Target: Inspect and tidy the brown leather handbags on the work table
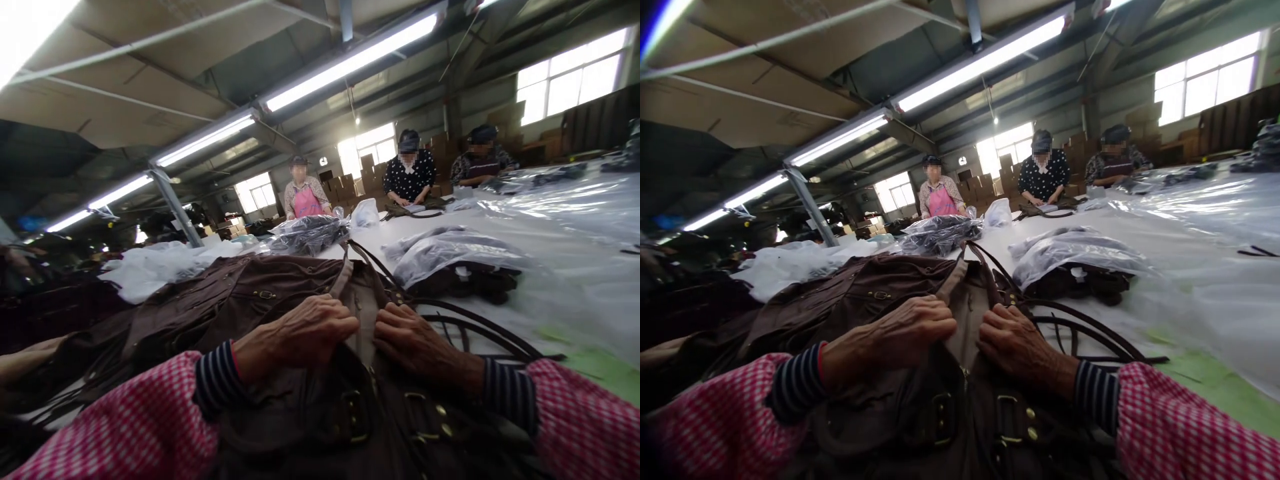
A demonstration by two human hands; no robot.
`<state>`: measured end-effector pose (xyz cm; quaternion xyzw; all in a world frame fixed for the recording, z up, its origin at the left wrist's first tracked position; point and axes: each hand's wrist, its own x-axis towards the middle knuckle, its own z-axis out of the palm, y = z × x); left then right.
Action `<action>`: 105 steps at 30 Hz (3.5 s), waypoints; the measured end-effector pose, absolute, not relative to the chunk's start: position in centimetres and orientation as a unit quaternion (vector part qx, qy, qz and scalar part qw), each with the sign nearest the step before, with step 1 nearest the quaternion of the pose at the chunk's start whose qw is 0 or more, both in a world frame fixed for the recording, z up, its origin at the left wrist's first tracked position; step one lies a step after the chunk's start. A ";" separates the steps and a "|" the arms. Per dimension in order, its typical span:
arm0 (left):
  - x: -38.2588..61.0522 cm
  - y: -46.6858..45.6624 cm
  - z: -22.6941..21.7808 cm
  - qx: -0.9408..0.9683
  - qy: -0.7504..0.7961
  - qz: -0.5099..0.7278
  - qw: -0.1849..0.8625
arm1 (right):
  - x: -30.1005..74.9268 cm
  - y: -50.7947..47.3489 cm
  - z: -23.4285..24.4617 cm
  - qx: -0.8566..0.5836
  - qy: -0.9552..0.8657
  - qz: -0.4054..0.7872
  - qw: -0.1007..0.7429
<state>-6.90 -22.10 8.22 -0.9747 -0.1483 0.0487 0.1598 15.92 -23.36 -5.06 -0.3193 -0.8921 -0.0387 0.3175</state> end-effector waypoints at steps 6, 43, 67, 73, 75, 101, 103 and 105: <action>-8.3 -22.3 6.9 -0.957 -0.289 -0.010 0.038 | 16.7 -23.2 -4.9 -0.354 -0.890 -0.016 0.288; -7.3 -18.8 3.8 -0.967 -0.222 -0.056 0.111 | 14.2 -24.5 -4.7 -0.373 -0.859 0.121 0.329; -8.3 -19.9 4.3 -0.973 -0.226 -0.034 -0.018 | 13.3 -23.8 -5.0 -0.322 -0.883 -0.092 0.328; -6.8 -20.7 5.4 -0.974 -0.226 0.025 -0.009 | 13.5 -23.9 -6.0 -0.314 -0.863 -0.065 0.391; -6.7 -20.5 5.0 -0.971 -0.236 0.033 0.004 | 13.5 -24.0 -5.8 -0.318 -0.867 -0.054 0.379; -10.1 -18.8 -0.9 -0.936 -0.216 -0.279 -0.025 | 36.3 -33.6 -7.5 -0.711 -0.697 -0.090 0.032; -10.2 -18.9 -1.1 -0.929 -0.231 -0.287 -0.039 | 36.2 -33.2 -7.5 -0.704 -0.700 -0.124 -0.014; -10.2 -18.9 -1.2 -0.929 -0.228 -0.288 -0.034 | 36.3 -33.1 -7.5 -0.683 -0.712 -0.159 -0.045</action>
